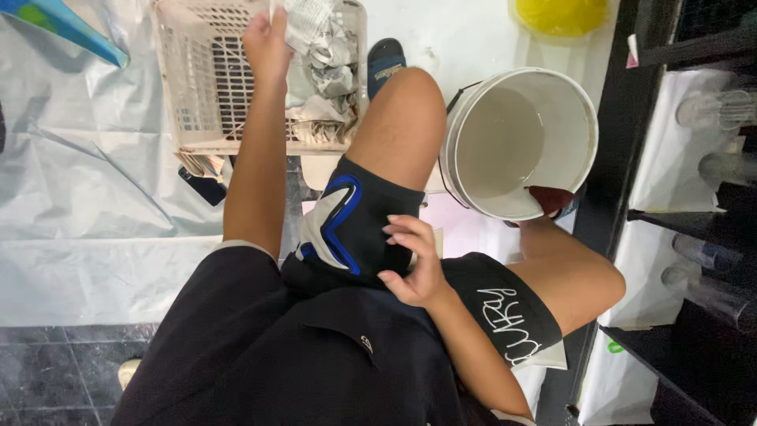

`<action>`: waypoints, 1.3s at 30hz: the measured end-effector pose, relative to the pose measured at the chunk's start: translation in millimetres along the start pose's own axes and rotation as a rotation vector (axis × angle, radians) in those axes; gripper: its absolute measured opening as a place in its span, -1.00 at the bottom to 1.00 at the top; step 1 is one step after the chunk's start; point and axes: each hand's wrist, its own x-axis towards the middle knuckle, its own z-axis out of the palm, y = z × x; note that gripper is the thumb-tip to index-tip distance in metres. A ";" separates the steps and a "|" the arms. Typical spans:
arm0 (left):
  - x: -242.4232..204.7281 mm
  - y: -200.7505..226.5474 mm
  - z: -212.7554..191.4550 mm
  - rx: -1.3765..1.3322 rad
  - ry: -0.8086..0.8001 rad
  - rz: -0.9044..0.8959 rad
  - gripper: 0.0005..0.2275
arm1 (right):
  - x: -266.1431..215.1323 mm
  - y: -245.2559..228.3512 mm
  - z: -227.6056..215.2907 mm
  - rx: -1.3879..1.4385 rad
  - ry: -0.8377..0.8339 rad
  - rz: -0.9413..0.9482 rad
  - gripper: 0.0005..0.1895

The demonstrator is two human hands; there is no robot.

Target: The person sits on the floor and repeatedly wraps individual drinking glasses with newspaper. They pick up a glass, wrap it in a sheet of newspaper, and place the wrapped bundle into a white plastic basket. This process is repeated for multiple glasses.

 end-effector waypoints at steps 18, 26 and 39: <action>8.6 -108.2 31.0 0.729 -0.297 -0.249 -0.67 | 5.4 17.2 19.7 0.035 -0.080 0.141 -0.42; -57.1 46.1 81.3 0.296 -0.706 -0.241 -0.81 | 17.3 7.1 7.7 0.106 -0.067 0.107 -0.45; -331.6 219.9 205.6 0.012 -1.428 -0.007 -0.89 | -98.6 -33.7 -118.0 0.003 0.662 0.129 -0.56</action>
